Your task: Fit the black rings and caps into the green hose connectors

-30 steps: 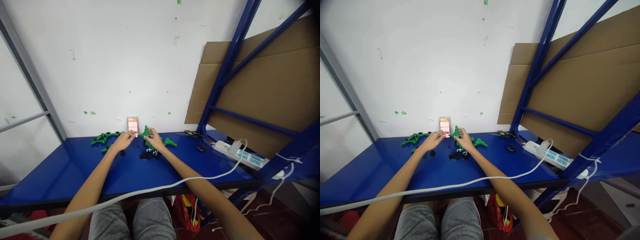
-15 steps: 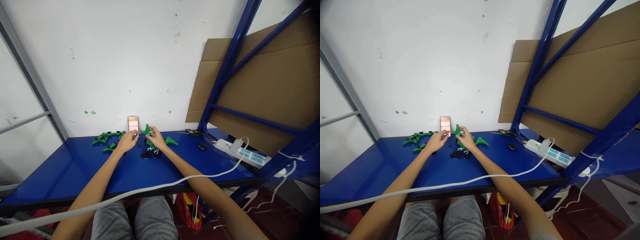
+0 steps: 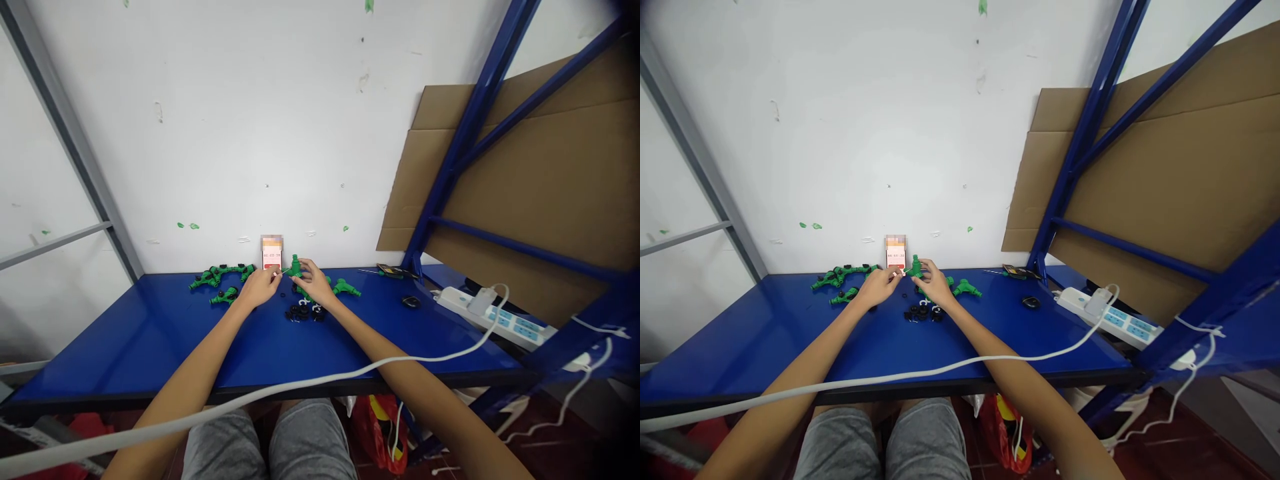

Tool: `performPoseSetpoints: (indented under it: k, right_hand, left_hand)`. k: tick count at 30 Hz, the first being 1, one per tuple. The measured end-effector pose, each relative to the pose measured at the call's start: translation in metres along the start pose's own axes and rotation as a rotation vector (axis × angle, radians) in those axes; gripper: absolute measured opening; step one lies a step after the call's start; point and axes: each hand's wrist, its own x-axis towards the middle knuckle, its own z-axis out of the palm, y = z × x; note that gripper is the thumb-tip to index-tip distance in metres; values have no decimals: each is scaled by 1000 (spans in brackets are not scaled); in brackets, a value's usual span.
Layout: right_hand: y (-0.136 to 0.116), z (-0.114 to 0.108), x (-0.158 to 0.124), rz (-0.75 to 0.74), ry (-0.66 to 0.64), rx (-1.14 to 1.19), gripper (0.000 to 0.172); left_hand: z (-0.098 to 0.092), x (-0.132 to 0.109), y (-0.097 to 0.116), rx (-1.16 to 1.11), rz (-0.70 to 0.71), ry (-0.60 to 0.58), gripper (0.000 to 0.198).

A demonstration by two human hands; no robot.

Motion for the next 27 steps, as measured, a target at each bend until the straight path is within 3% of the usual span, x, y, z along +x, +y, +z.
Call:
performPoseSetpoints:
  k: [4,15,21,27]
  right_hand:
    - [1,0,0,-14,-10,-43,59]
    - [2,-1,0,-24,3,-39,58]
    - [-2,0,-1,-37,-24,-74,53]
    - [-1,1,-1,-24,-19,-93,52]
  left_hand:
    - [2,1,0,-157,-19,-47,22]
    - [9,3,-3,-695,-266,-176,17]
    - [15,3,-1,-567,-161,-24,17]
    - [12,2,3,-487,-164,42,15]
